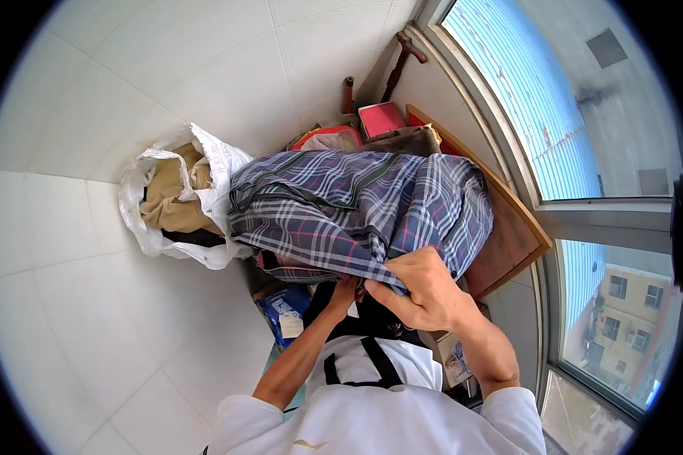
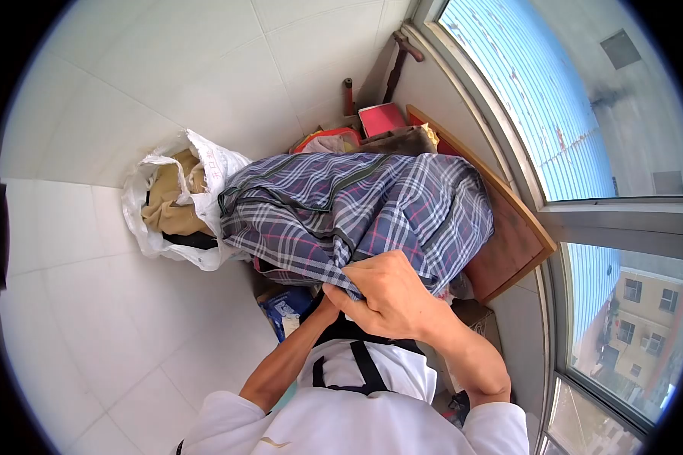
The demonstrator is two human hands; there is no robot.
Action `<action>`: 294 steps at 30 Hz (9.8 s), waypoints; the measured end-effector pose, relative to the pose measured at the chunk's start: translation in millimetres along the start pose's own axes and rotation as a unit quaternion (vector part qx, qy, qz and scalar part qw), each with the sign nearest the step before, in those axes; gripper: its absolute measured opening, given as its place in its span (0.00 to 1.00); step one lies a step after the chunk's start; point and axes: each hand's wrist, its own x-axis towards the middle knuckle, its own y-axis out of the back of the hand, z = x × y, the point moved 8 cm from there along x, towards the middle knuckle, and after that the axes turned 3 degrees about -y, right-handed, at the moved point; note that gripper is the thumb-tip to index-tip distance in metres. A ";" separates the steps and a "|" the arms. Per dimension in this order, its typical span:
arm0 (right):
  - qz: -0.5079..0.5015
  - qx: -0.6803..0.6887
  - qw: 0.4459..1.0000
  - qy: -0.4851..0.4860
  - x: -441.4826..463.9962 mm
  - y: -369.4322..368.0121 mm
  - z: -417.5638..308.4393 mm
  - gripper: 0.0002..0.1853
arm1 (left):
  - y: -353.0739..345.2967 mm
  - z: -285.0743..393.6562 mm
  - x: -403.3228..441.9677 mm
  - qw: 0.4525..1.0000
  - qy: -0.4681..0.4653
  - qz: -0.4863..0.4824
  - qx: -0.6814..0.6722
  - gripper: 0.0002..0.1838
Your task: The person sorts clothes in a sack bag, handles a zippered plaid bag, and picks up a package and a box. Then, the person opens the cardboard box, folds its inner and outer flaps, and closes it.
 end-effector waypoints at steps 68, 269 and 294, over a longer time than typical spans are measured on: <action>-0.362 0.336 0.840 0.226 -10.6 57.7 102.9 0.16 | -181.6 -72.1 -98.2 0.935 0.119 0.314 -0.113 0.18; -0.012 -0.083 0.895 -0.438 -698.3 14.1 264.4 0.16 | 105.3 -301.4 -548.9 0.908 -0.124 0.396 0.062 0.13; -0.255 -0.108 0.904 -0.325 -264.8 -346.6 575.0 0.21 | -131.6 -592.8 -550.5 0.839 0.361 0.395 0.097 0.15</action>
